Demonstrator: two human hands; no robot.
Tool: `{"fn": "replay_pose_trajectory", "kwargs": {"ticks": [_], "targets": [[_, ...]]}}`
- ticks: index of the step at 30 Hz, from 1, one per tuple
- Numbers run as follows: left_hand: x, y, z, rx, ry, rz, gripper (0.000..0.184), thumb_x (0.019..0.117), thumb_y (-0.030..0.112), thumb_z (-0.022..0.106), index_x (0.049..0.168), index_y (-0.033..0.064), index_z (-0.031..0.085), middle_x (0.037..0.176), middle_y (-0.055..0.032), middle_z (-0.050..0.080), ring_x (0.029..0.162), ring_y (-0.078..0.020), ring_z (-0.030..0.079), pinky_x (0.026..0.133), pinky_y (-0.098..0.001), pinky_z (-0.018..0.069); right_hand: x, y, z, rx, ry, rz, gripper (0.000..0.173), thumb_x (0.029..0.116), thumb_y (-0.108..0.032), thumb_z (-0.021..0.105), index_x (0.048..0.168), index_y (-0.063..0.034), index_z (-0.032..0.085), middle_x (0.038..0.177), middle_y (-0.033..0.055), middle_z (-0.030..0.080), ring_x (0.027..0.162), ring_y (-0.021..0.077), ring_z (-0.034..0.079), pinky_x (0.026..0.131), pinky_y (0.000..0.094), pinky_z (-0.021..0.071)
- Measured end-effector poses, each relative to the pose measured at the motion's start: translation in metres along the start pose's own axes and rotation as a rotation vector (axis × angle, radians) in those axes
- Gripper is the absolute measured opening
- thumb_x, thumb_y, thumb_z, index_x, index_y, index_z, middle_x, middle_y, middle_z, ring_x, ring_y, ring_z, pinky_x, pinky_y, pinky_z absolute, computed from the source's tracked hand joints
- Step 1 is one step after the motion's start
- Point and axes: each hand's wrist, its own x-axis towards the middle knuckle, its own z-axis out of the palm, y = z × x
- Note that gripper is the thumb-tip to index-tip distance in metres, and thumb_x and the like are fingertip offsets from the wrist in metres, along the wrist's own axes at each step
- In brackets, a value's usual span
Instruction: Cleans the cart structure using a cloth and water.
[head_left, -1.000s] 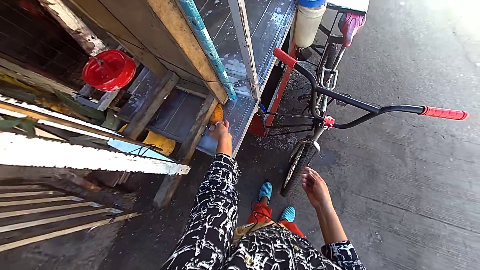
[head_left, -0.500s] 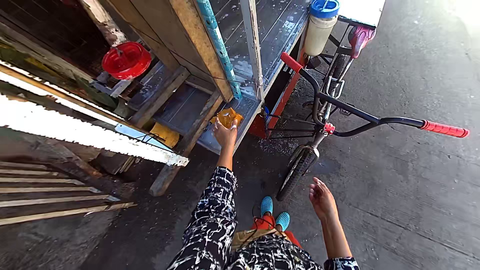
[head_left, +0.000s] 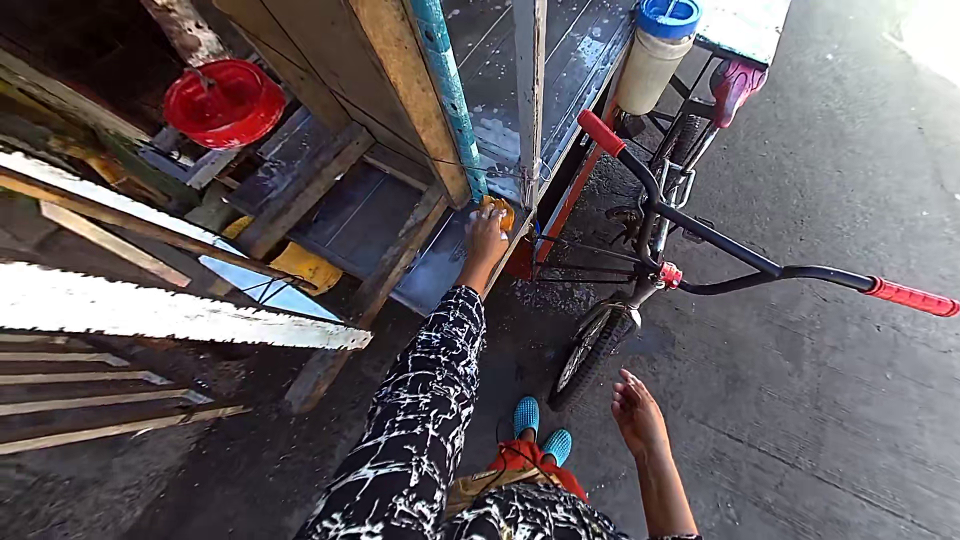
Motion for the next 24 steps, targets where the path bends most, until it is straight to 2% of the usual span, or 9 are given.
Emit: {"fn": "replay_pose_trajectory", "kwargs": {"ticks": [4, 9, 11, 15, 17, 20, 24], "targets": [[-0.037, -0.029, -0.015, 0.176, 0.041, -0.156, 0.049, 0.0936, -0.003, 0.059, 0.142, 0.0053, 0.059, 0.158, -0.0256, 0.042, 0.142, -0.0541, 0.038, 0.109, -0.0714, 0.0328, 0.001, -0.005, 0.015, -0.022, -0.044, -0.011, 0.027, 0.1115, -0.014, 0.036, 0.127, -0.0037, 0.056, 0.077, -0.0022, 0.064, 0.058, 0.0026, 0.059, 0.053, 0.0166, 0.0499], [-0.08, -0.047, -0.034, 0.286, 0.021, -0.322, 0.044, 0.0974, 0.001, 0.057, 0.142, 0.0012, 0.057, 0.152, -0.0305, 0.045, 0.137, -0.0558, 0.041, 0.106, -0.0688, 0.0367, -0.002, -0.01, 0.02, -0.043, -0.101, -0.013, 0.027, 0.1116, -0.014, 0.035, 0.127, -0.004, 0.055, 0.078, -0.0018, 0.065, 0.06, 0.0028, 0.06, 0.054, 0.0168, 0.0503], [-0.096, -0.052, -0.041, 0.322, -0.019, -0.351, 0.043, 0.0989, 0.0, 0.055, 0.142, 0.0016, 0.057, 0.152, -0.029, 0.045, 0.137, -0.0545, 0.042, 0.107, -0.0667, 0.0376, -0.003, -0.01, 0.018, -0.06, -0.133, -0.005, 0.028, 0.1115, -0.014, 0.035, 0.127, -0.0039, 0.055, 0.079, -0.0013, 0.065, 0.06, 0.003, 0.06, 0.054, 0.0171, 0.05], [-0.123, -0.061, -0.051, 0.331, -0.059, -0.344, 0.046, 0.0944, -0.008, 0.056, 0.14, 0.0026, 0.059, 0.15, -0.0289, 0.047, 0.136, -0.0552, 0.042, 0.104, -0.0716, 0.0365, -0.003, -0.013, 0.006, -0.085, -0.193, 0.001, 0.029, 0.1118, -0.013, 0.034, 0.126, -0.0027, 0.056, 0.078, -0.0013, 0.065, 0.06, 0.0034, 0.061, 0.055, 0.0172, 0.0506], [-0.137, -0.062, -0.055, 0.315, -0.089, -0.323, 0.049, 0.0904, -0.008, 0.063, 0.139, 0.0019, 0.06, 0.149, -0.0301, 0.048, 0.137, -0.0552, 0.042, 0.106, -0.0731, 0.0345, -0.001, -0.016, -0.008, -0.104, -0.217, 0.006, 0.029, 0.112, -0.014, 0.033, 0.126, -0.0022, 0.056, 0.078, -0.0008, 0.065, 0.06, 0.0036, 0.061, 0.055, 0.0173, 0.0508], [-0.153, -0.052, -0.054, 0.275, -0.13, -0.249, 0.055, 0.0837, -0.007, 0.072, 0.138, -0.0003, 0.061, 0.148, -0.0306, 0.049, 0.137, -0.0534, 0.045, 0.11, -0.0706, 0.0345, 0.002, -0.022, -0.036, -0.116, -0.216, 0.022, 0.03, 0.1122, -0.015, 0.033, 0.127, -0.003, 0.056, 0.079, -0.0003, 0.065, 0.061, 0.004, 0.061, 0.055, 0.0176, 0.0504], [-0.165, -0.032, -0.042, 0.227, -0.153, -0.188, 0.055, 0.0852, -0.007, 0.071, 0.139, -0.0017, 0.06, 0.147, -0.0303, 0.05, 0.135, -0.0524, 0.047, 0.112, -0.0675, 0.0341, 0.008, -0.034, -0.075, -0.11, -0.189, 0.013, 0.03, 0.1123, -0.014, 0.033, 0.126, -0.0026, 0.056, 0.078, -0.001, 0.065, 0.06, 0.0037, 0.061, 0.054, 0.0173, 0.0507]]}}
